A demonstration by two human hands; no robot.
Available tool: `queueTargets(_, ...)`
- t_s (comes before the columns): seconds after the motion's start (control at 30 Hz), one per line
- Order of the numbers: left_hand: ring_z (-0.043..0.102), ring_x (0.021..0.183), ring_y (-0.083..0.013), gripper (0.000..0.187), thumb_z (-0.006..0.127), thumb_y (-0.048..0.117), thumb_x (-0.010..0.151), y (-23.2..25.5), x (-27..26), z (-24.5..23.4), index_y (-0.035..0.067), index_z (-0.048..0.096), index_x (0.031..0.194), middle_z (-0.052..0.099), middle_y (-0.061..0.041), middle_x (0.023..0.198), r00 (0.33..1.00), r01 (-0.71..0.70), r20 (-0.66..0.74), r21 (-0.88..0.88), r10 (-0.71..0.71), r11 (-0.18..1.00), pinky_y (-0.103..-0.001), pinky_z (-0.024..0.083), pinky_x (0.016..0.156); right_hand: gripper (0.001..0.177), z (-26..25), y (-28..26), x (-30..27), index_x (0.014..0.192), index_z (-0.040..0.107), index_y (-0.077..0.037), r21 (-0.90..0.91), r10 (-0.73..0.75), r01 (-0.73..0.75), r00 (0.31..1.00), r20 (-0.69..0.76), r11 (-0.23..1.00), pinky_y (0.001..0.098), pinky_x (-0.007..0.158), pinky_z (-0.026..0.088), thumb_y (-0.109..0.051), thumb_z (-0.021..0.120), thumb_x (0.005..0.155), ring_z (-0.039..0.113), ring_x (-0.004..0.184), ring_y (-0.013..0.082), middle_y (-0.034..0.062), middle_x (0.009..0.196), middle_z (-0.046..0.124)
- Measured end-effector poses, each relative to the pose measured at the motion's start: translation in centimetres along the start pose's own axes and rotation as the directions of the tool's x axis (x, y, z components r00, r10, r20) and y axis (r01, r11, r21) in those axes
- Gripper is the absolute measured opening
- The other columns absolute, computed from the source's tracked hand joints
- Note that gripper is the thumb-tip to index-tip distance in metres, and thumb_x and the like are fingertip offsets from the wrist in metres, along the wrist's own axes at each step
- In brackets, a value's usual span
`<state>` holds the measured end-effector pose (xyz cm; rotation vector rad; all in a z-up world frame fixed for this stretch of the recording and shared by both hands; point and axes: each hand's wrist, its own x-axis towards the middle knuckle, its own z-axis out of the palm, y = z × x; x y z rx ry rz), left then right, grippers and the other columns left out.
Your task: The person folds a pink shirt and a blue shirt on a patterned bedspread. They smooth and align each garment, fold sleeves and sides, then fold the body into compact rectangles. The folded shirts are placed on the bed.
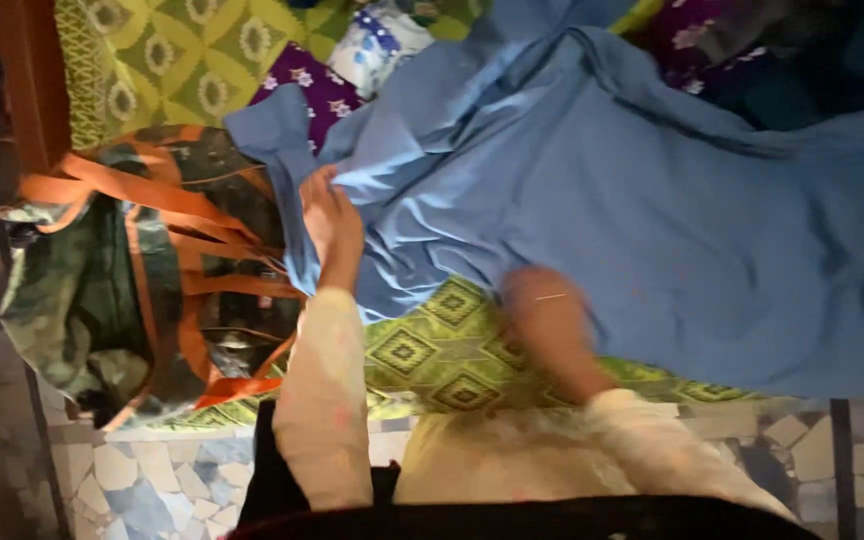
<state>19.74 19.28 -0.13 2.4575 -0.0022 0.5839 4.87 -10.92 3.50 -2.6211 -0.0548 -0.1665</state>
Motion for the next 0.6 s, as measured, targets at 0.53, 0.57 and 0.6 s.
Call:
queueTargets(0.53, 0.063, 0.115, -0.0434, 0.065, 0.076, 0.036, 0.091, -6.0, 7.9, 1.6, 0.007, 0.045, 0.140, 0.051, -0.024, 0.141, 0.825, 0.428, 0.281, 0.257, -0.490, 0.867, -0.050, 0.052, 0.094, 0.033, 17.2, -19.5, 1.2, 0.126, 0.065, -0.019, 0.000, -0.371, 0.416, 0.811, 0.453, 0.909, 0.0494, 0.085, 0.042, -0.027, 0.063, 0.094, 0.056, 0.101, 0.0303, 0.0118, 0.114, 0.063)
queueTargets(0.57, 0.064, 0.110, -0.0427, 0.063, 0.078, 0.036, 0.086, -4.3, 8.8, 0.1, 0.006, 0.049, 0.133, 0.054, -0.023, 0.138, 0.804, 0.382, 0.337, 0.338, -0.490, 0.860, -0.050, 0.053, 0.091, 0.028, 15.9, -20.2, 1.3, 0.117, 0.067, -0.018, 0.082, -0.420, 0.431, 0.791, 0.446, 0.899, 0.0492, 0.082, 0.041, -0.033, 0.063, 0.093, 0.056, 0.103, 0.0306, 0.0119, 0.112, 0.063)
queueTargets(0.6, 0.064, 0.110, -0.0427, 0.063, 0.078, 0.036, 0.086, -4.9, 9.4, 0.4, 0.006, 0.049, 0.133, 0.054, -0.023, 0.138, 0.803, 0.378, 0.345, 0.334, -0.486, 0.863, -0.050, 0.053, 0.091, 0.028, 15.3, -20.7, 0.7, 0.117, 0.067, -0.018, 0.077, -0.412, 0.425, 0.794, 0.447, 0.902, 0.0492, 0.082, 0.041, -0.033, 0.063, 0.093, 0.056, 0.103, 0.0306, 0.0119, 0.112, 0.063)
